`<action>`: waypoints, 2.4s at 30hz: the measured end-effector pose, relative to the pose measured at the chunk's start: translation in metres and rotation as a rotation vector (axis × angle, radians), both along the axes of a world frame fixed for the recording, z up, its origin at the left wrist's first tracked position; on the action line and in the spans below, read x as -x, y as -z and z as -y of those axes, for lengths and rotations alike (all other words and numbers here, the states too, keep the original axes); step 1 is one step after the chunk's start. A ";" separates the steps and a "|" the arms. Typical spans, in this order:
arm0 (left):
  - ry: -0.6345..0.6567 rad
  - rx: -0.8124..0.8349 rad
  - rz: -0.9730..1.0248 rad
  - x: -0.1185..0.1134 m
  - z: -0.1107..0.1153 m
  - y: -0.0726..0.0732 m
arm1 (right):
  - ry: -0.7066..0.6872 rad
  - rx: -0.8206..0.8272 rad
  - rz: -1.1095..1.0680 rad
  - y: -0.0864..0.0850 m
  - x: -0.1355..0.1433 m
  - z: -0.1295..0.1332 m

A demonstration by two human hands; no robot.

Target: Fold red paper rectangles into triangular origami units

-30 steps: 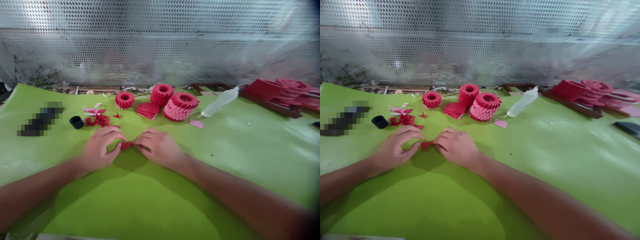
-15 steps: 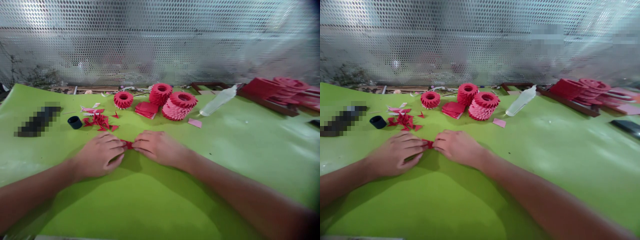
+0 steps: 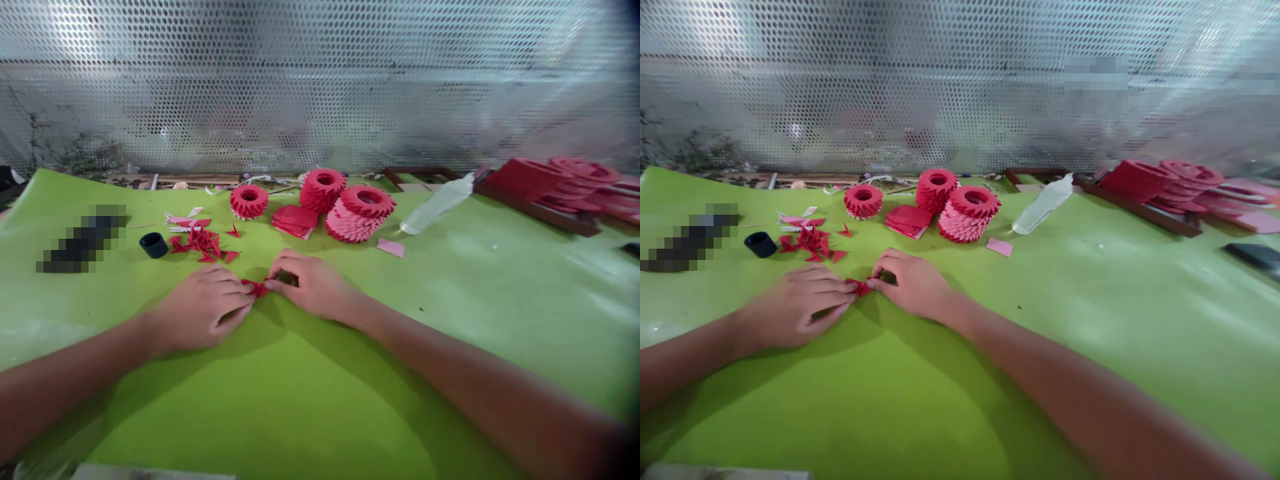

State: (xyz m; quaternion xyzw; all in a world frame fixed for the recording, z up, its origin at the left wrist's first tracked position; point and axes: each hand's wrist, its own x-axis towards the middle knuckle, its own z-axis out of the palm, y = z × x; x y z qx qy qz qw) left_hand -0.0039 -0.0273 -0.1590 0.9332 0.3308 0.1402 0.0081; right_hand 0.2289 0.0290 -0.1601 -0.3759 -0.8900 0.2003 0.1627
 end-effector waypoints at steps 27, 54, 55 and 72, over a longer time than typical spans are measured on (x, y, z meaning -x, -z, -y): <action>-0.055 0.060 0.011 -0.002 0.002 0.006 | 0.017 -0.020 0.029 0.001 0.001 0.001; -0.029 0.015 -0.105 -0.003 0.002 0.003 | -0.071 -0.066 0.019 0.012 -0.003 0.000; -0.023 0.008 -0.096 -0.003 0.002 0.003 | -0.081 -0.058 0.021 0.011 -0.004 0.001; -0.386 0.525 0.431 -0.011 -0.002 -0.004 | 0.002 0.508 -0.432 -0.004 0.007 0.026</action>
